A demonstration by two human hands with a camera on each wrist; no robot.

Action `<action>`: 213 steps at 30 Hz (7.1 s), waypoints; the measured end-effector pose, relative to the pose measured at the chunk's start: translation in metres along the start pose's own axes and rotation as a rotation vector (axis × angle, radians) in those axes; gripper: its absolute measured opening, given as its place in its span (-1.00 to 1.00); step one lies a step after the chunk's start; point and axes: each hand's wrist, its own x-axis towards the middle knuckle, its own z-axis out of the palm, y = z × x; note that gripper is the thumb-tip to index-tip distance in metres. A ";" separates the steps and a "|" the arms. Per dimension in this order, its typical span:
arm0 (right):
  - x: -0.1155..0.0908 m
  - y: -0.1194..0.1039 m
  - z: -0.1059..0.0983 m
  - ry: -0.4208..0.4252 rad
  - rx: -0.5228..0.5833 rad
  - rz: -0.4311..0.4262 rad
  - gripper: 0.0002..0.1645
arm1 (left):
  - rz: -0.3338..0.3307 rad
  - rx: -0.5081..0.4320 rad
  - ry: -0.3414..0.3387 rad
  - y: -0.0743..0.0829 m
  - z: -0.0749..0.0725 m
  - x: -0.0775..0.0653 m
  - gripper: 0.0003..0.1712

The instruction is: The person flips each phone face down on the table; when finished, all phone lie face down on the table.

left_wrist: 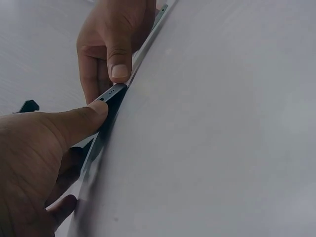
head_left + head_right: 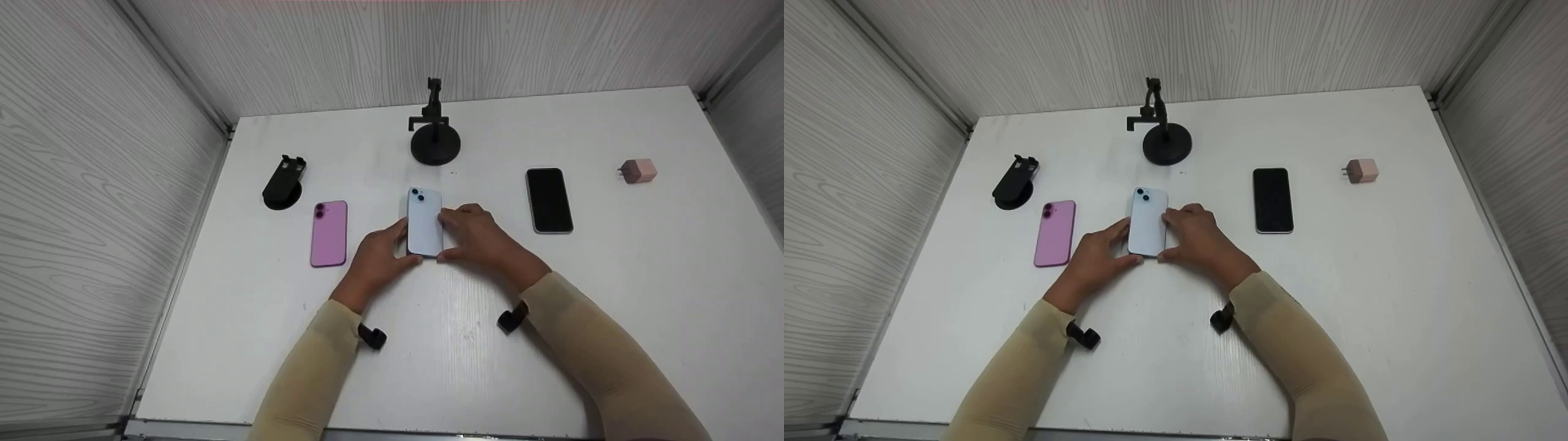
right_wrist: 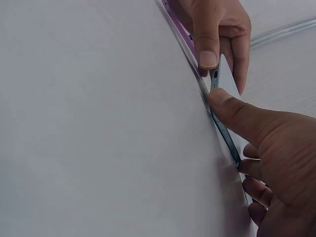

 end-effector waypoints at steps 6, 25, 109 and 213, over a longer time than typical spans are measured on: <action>-0.002 -0.001 0.002 0.002 0.017 0.028 0.15 | -0.012 0.051 0.003 0.001 0.000 0.000 0.07; 0.000 -0.002 0.002 -0.014 -0.010 -0.016 0.03 | -0.030 0.150 0.005 0.003 -0.003 -0.002 0.03; -0.006 0.008 -0.011 0.014 0.044 0.033 0.05 | 0.034 0.240 0.002 0.007 -0.003 -0.004 -0.23; -0.103 0.073 -0.077 0.456 0.054 0.518 -0.41 | 0.011 0.258 -0.003 0.008 0.000 -0.004 -0.22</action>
